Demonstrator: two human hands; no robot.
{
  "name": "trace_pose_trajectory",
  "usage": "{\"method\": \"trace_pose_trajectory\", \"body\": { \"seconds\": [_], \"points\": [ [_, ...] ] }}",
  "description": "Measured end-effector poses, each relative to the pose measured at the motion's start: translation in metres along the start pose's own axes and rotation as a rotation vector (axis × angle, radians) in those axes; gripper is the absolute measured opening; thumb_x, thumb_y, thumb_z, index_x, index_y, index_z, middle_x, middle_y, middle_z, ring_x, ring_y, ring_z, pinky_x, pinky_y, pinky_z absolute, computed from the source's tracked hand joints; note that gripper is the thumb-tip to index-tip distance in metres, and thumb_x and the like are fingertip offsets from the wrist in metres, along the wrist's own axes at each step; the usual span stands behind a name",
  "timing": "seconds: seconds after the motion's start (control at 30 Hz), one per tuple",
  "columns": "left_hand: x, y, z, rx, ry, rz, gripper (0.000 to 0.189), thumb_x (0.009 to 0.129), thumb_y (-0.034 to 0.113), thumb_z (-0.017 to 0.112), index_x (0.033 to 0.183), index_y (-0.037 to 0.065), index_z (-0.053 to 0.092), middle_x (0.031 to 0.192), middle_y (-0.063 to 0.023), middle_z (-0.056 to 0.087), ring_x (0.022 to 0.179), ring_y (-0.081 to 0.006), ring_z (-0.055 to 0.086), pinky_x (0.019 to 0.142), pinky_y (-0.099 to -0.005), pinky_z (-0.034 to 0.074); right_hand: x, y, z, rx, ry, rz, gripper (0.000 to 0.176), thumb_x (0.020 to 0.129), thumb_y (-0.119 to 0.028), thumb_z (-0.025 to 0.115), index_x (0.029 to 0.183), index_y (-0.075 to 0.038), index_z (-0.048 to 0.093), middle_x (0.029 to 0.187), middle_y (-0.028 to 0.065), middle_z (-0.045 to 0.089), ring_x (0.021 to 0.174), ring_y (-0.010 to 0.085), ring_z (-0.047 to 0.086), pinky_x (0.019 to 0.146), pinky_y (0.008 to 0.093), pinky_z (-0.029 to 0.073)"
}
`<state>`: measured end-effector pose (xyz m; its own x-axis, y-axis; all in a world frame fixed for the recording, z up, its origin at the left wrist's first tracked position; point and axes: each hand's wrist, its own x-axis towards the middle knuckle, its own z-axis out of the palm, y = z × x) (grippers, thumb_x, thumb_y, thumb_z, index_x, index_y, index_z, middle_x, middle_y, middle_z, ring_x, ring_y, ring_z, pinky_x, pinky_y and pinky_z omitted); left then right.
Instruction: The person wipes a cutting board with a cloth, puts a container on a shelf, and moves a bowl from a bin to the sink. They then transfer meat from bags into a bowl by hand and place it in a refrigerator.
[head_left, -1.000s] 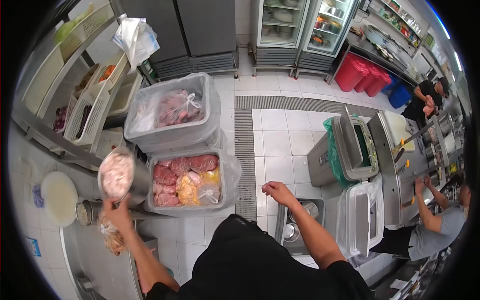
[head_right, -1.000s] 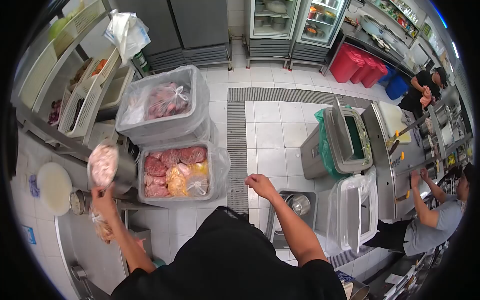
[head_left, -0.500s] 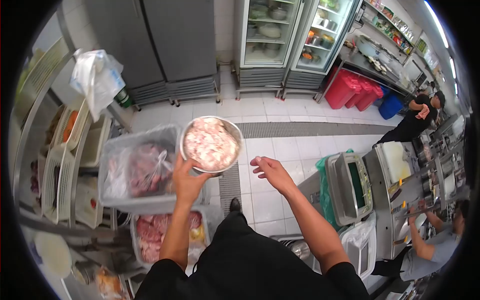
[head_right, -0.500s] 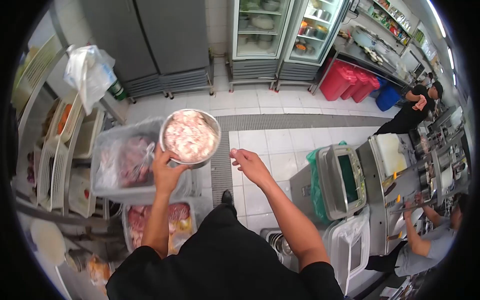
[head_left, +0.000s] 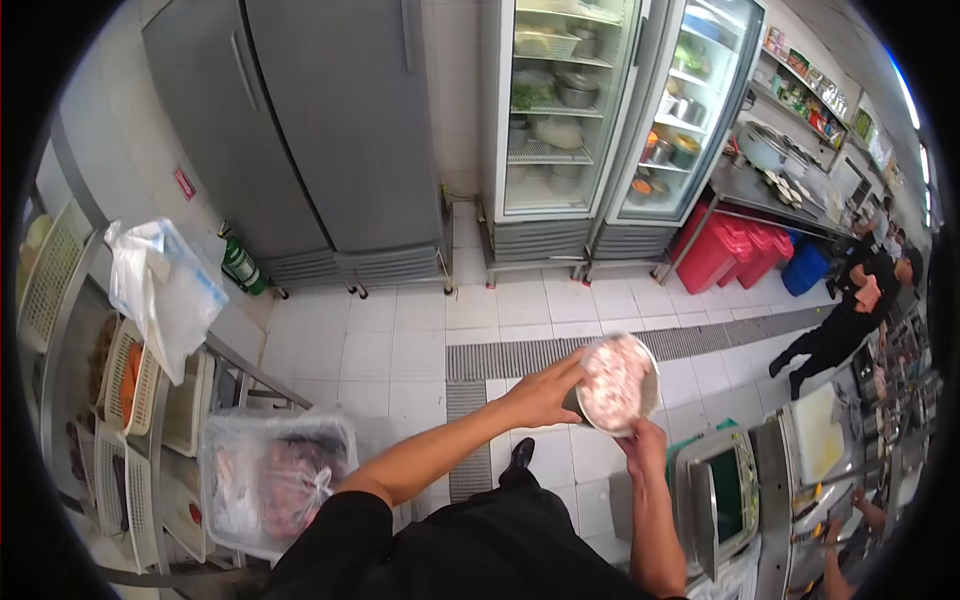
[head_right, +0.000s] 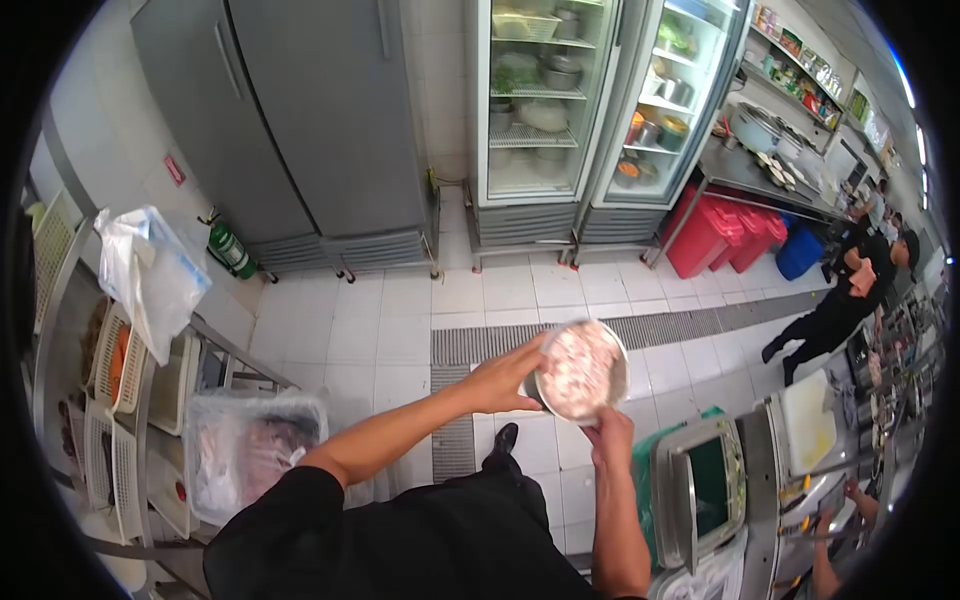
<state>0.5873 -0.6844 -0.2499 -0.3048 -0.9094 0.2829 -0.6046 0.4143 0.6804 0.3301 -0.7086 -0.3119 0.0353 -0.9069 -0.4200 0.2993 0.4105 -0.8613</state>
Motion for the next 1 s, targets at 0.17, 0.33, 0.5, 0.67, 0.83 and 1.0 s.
{"method": "trace_pose_trajectory", "body": {
  "seconds": [0.17, 0.33, 0.5, 0.67, 0.83, 1.0],
  "points": [
    [0.119, -0.151, -0.134, 0.095, 0.238, -0.091, 0.072, 0.077, 0.028, 0.073, 0.137, 0.008, 0.038, 0.139, -0.016, 0.042, 0.125, -0.0289, 0.046, 0.101, -0.0377, 0.04, 0.084, 0.018, -0.047, -0.063, 0.288, -0.031, 0.011, 0.074, -0.007, 0.056, 0.067, 0.0, 0.051, 0.063, 0.0047, 0.048, 0.056, 0.018, 0.054, 0.061, 0.0384, 0.058],
    [0.18, -0.192, -0.322, -0.253, 0.742, -0.49, 0.059, 0.087, 0.036, 0.061, 0.136, 0.009, 0.042, 0.12, -0.0065, 0.053, 0.107, -0.0186, 0.052, 0.08, -0.034, 0.048, 0.146, 0.024, -0.053, 0.013, 0.372, -0.026, 0.014, 0.073, -0.007, 0.056, 0.063, -0.001, 0.047, 0.064, 0.0043, 0.048, 0.056, 0.0194, 0.054, 0.06, 0.0375, 0.058],
    [0.221, -0.277, -0.454, -0.292, 1.058, -0.484, 0.061, 0.088, 0.04, 0.058, 0.138, 0.009, 0.04, 0.129, -0.0073, 0.049, 0.107, -0.018, 0.049, 0.083, -0.0347, 0.047, 0.185, 0.003, -0.001, -0.02, 0.536, -0.005, 0.015, 0.072, -0.007, 0.055, 0.062, 0.0, 0.046, 0.063, 0.0067, 0.047, 0.057, 0.0205, 0.055, 0.059, 0.0402, 0.058],
    [0.276, -0.338, -0.537, -0.23, 1.174, -0.411, 0.074, 0.088, 0.042, 0.058, 0.144, 0.005, 0.028, 0.142, -0.014, 0.039, 0.128, -0.0263, 0.04, 0.1, -0.0385, 0.038, 0.228, 0.004, 0.039, -0.128, 0.614, -0.068, 0.015, 0.072, -0.009, 0.055, 0.063, -0.002, 0.045, 0.067, 0.0073, 0.045, 0.059, 0.0235, 0.052, 0.061, 0.042, 0.058],
    [0.319, -0.393, -0.579, -0.032, 1.234, -0.32, 0.078, 0.088, 0.043, 0.056, 0.146, 0.004, 0.022, 0.145, -0.022, 0.032, 0.132, -0.0306, 0.037, 0.103, -0.0363, 0.034, 0.262, -0.007, 0.105, 0.111, 0.73, -0.06, 0.015, 0.074, -0.011, 0.058, 0.071, -0.001, 0.047, 0.074, 0.0089, 0.046, 0.069, 0.0261, 0.054, 0.066, 0.043, 0.057],
    [0.324, -0.375, -0.567, 0.032, 1.276, -0.279, 0.076, 0.089, 0.041, 0.058, 0.145, 0.004, 0.023, 0.123, -0.0155, 0.05, 0.112, -0.023, 0.05, 0.095, -0.0329, 0.039, 0.305, -0.005, 0.148, 0.229, 0.697, -0.071, 0.015, 0.074, -0.011, 0.057, 0.069, -0.001, 0.048, 0.07, 0.0062, 0.044, 0.063, 0.0224, 0.052, 0.069, 0.0443, 0.058]
  ]
}}
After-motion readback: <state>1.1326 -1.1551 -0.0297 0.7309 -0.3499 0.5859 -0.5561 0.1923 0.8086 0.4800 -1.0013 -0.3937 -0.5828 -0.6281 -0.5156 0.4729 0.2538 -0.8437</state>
